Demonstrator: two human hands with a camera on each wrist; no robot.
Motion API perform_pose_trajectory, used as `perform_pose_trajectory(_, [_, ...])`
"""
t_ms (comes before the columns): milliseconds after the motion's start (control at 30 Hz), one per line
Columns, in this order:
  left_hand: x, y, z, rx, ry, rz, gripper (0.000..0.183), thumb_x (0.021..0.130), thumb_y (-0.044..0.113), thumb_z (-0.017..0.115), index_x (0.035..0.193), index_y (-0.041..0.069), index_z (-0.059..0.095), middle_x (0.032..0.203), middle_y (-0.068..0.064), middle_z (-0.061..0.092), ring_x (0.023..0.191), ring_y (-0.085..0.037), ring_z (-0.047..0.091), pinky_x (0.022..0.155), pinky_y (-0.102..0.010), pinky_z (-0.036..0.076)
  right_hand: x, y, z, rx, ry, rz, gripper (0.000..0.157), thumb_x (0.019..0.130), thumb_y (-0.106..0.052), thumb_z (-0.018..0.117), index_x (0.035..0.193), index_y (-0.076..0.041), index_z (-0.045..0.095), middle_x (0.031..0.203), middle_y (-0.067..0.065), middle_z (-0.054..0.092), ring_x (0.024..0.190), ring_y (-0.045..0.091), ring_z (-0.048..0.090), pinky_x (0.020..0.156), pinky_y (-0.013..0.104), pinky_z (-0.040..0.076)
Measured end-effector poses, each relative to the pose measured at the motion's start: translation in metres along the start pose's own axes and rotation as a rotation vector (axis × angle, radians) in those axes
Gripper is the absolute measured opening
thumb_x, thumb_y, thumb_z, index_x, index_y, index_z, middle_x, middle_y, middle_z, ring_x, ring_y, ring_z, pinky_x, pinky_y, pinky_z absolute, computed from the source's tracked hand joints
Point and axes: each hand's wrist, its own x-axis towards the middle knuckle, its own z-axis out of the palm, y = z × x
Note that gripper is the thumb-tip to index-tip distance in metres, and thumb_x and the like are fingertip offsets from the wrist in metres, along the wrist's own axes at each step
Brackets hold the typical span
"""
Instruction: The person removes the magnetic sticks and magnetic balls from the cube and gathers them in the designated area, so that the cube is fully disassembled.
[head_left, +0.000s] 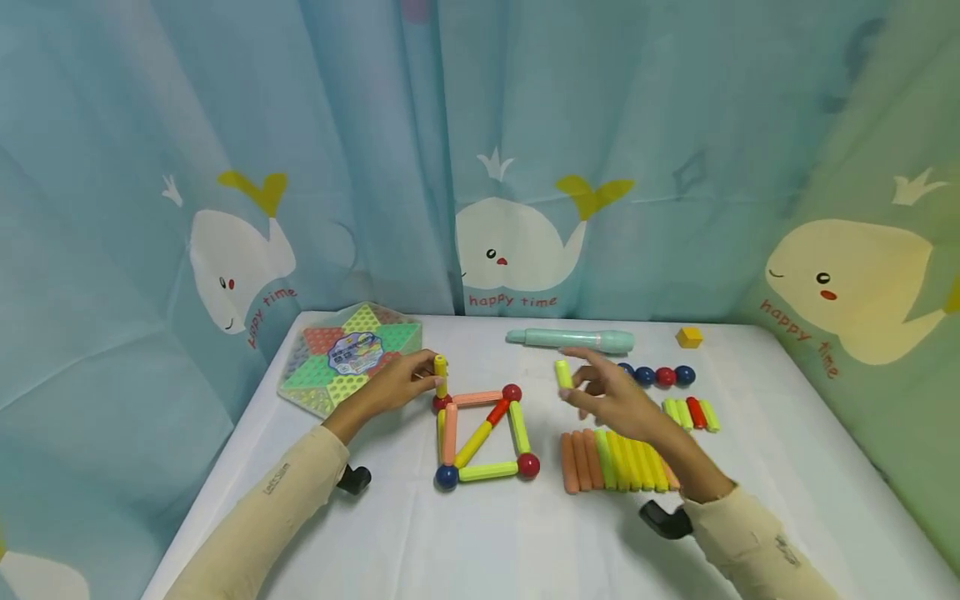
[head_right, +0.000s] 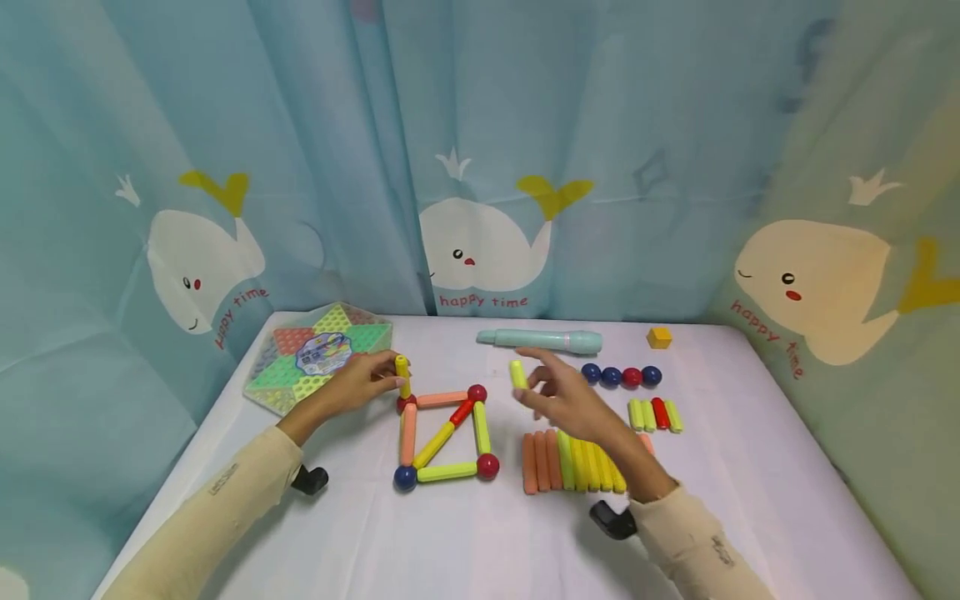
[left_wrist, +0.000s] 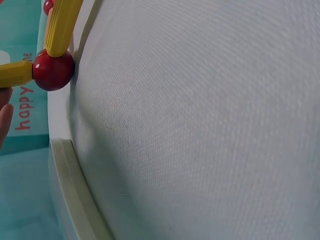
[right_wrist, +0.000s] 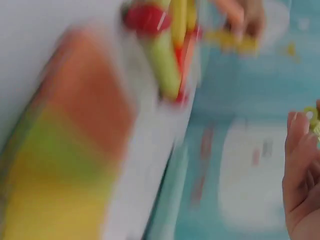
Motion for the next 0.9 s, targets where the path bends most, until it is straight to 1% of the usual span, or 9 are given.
perform_pose_trajectory(67, [-0.001,0.0,0.0,-0.004,0.002,-0.006,0.026,0.102,0.025,0.062,0.124,0.011,0.062,0.112,-0.003,0.07,0.11,-0.022,0.066,0.093,-0.041,0.055,-0.025,0.016,-0.03,-0.056,0.029,-0.02,0.052,0.099,-0.009,0.063,0.146,-0.007,0.041,0.092,0.013,0.063,0.062,0.023,0.064,0.049,0.031,0.053])
perform_pose_trajectory(167, [-0.002,0.0,-0.001,-0.01,0.007,-0.006,0.026,0.102,0.026,0.062,0.123,0.012,0.062,0.111,-0.002,0.07,0.109,-0.022,0.066,0.092,-0.041,0.055,-0.064,0.045,-0.072,-0.135,0.084,0.008,0.047,0.099,-0.008,0.063,0.143,-0.005,0.045,0.086,0.009,0.064,0.06,0.017,0.062,0.047,0.03,0.051])
perform_pose_trajectory(233, [-0.003,-0.001,-0.001,-0.013,0.013,0.004,0.027,0.102,0.027,0.062,0.124,0.011,0.062,0.111,-0.002,0.07,0.108,-0.022,0.066,0.092,-0.041,0.055,-0.089,0.066,-0.097,-0.181,0.101,0.066,0.045,0.099,-0.009,0.063,0.142,-0.009,0.047,0.085,0.005,0.065,0.061,0.016,0.062,0.049,0.03,0.051])
perform_pose_trajectory(300, [-0.003,-0.003,0.0,-0.013,0.015,0.02,0.029,0.102,0.026,0.061,0.125,0.009,0.061,0.111,-0.003,0.07,0.107,-0.022,0.067,0.091,-0.04,0.056,-0.112,0.089,-0.117,-0.193,0.115,0.149,0.043,0.099,-0.012,0.063,0.139,-0.02,0.051,0.084,0.002,0.068,0.061,0.017,0.061,0.051,0.03,0.052])
perform_pose_trajectory(400, [-0.004,-0.005,0.0,-0.01,0.016,0.04,0.032,0.102,0.025,0.06,0.127,0.004,0.061,0.112,-0.004,0.07,0.106,-0.023,0.067,0.091,-0.041,0.056,-0.137,0.118,-0.14,-0.209,0.098,0.255,0.041,0.1,-0.015,0.064,0.139,-0.017,0.051,0.085,0.003,0.069,0.061,0.016,0.06,0.053,0.03,0.052])
perform_pose_trajectory(500, [-0.004,-0.007,-0.001,-0.01,0.017,0.049,0.033,0.102,0.024,0.061,0.128,0.003,0.06,0.112,-0.005,0.071,0.105,-0.023,0.068,0.092,-0.041,0.056,-0.144,0.138,-0.153,-0.237,0.063,0.349,0.046,0.1,-0.019,0.064,0.14,-0.003,0.047,0.085,0.008,0.068,0.061,0.014,0.058,0.053,0.031,0.051])
perform_pose_trajectory(567, [-0.005,-0.008,-0.002,-0.013,0.021,0.05,0.033,0.102,0.023,0.061,0.128,0.002,0.06,0.112,-0.005,0.071,0.105,-0.023,0.068,0.091,-0.041,0.056,-0.139,0.148,-0.158,-0.268,0.018,0.395,0.051,0.1,-0.021,0.062,0.139,0.006,0.042,0.084,0.009,0.066,0.062,0.013,0.056,0.053,0.03,0.049])
perform_pose_trajectory(700, [-0.004,-0.008,-0.002,-0.021,0.016,0.048,0.033,0.102,0.024,0.061,0.128,0.002,0.061,0.112,-0.004,0.071,0.104,-0.022,0.069,0.091,-0.039,0.057,-0.126,0.164,-0.166,-0.312,-0.089,0.477,0.051,0.101,-0.022,0.06,0.138,0.007,0.041,0.08,0.006,0.059,0.065,0.013,0.052,0.054,0.029,0.046])
perform_pose_trajectory(900, [-0.005,-0.006,-0.001,-0.021,0.01,0.043,0.032,0.102,0.023,0.061,0.127,0.002,0.061,0.11,-0.004,0.071,0.103,-0.021,0.069,0.09,-0.037,0.057,-0.115,0.178,-0.168,-0.329,-0.176,0.499,0.063,0.098,-0.028,0.065,0.144,0.006,0.038,0.084,0.006,0.055,0.072,0.017,0.051,0.059,0.03,0.044])
